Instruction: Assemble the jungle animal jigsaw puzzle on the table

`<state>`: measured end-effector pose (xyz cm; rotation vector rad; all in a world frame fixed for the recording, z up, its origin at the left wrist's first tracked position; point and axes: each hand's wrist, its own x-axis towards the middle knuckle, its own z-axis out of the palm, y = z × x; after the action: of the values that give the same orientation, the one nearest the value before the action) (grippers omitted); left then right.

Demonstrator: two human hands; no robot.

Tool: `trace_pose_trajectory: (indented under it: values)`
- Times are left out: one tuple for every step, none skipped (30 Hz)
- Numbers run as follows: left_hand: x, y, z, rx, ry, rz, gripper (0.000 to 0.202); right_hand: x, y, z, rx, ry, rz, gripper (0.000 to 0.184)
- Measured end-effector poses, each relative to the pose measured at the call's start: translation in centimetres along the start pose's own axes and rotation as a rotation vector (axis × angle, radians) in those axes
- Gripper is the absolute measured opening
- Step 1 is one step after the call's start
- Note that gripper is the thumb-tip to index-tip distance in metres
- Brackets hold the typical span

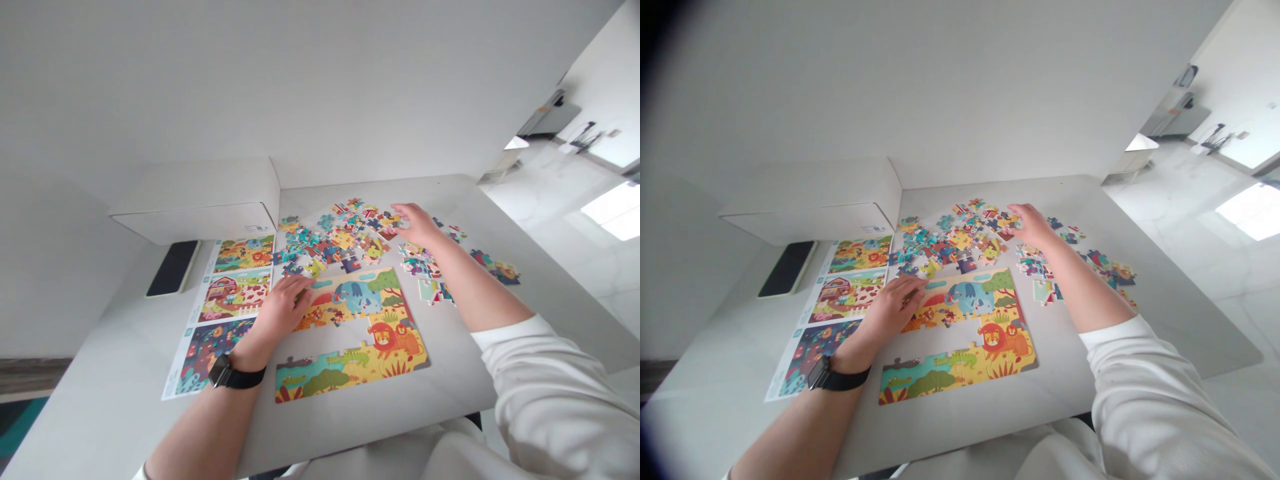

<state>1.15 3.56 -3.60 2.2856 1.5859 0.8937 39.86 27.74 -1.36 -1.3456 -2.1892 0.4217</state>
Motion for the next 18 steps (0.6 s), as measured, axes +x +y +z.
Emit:
trace_pose_trajectory:
  values:
    - [0.0, 0.0, 0.0, 0.001, 0.0, -0.001, 0.027, -0.1, -0.2, 0.1, -0.006, -0.015, -0.042, 0.071]
    - [0.0, 0.0, 0.0, 0.002, -0.002, -0.002, 0.027, -0.3, -0.3, 0.2, -0.011, -0.026, -0.082, 0.071]
    - [0.0, 0.1, -0.1, 0.001, -0.005, -0.004, 0.027, -0.3, -0.4, 0.3, -0.017, -0.033, -0.122, 0.07]
    - [0.0, 0.1, -0.1, 0.001, -0.005, -0.006, 0.027, -0.4, -0.4, 0.4, -0.024, -0.037, -0.162, 0.071]
    - [0.0, 0.2, -0.1, 0.001, -0.003, -0.008, 0.028, -0.5, -0.4, 0.4, -0.032, -0.041, -0.2, 0.071]
    - [0.0, 0.2, -0.2, 0.001, -0.002, -0.011, 0.028, -0.5, -0.4, 0.4, -0.039, -0.044, -0.232, 0.072]
    - [0.0, 0.3, -0.2, 0.0, 0.0, -0.012, 0.028, -0.5, -0.4, 0.3, -0.047, -0.049, -0.256, 0.073]
    - [0.0, 0.3, -0.2, -0.002, 0.003, -0.014, 0.029, -0.6, -0.4, 0.3, -0.054, -0.054, -0.271, 0.074]
    - [0.0, 0.3, -0.2, -0.005, 0.003, -0.015, 0.029, -0.6, -0.4, 0.2, -0.06, -0.06, -0.279, 0.075]
    - [0.0, 0.3, -0.2, -0.007, 0.0, -0.017, 0.029, -0.7, -0.4, 0.2, -0.065, -0.067, -0.281, 0.075]
    - [0.0, 0.3, -0.2, -0.009, -0.003, -0.018, 0.029, -0.8, -0.5, 0.1, -0.069, -0.073, -0.28, 0.075]
    - [0.0, 0.3, -0.2, -0.009, -0.004, -0.019, 0.029, -0.8, -0.5, 0.1, -0.073, -0.079, -0.277, 0.075]
    - [0.1, 0.3, -0.2, -0.008, -0.005, -0.02, 0.029, -0.9, -0.6, 0.1, -0.078, -0.084, -0.275, 0.075]
    - [0.1, 0.3, -0.2, -0.006, -0.004, -0.02, 0.029, -1.0, -0.8, 0.0, -0.084, -0.088, -0.274, 0.075]
    - [0.1, 0.3, -0.2, -0.005, -0.003, -0.019, 0.029, -1.2, -1.0, 0.0, -0.088, -0.091, -0.276, 0.075]
    - [0.1, 0.3, -0.2, -0.006, -0.003, -0.018, 0.029, -1.4, -1.3, 0.0, -0.088, -0.094, -0.28, 0.075]
    - [0.1, 0.3, -0.2, -0.007, -0.002, -0.018, 0.029, -1.6, -1.6, -0.1, -0.082, -0.097, -0.286, 0.075]
    - [0.1, 0.3, -0.2, -0.007, -0.002, -0.019, 0.03, -1.8, -2.0, -0.1, -0.071, -0.102, -0.296, 0.075]
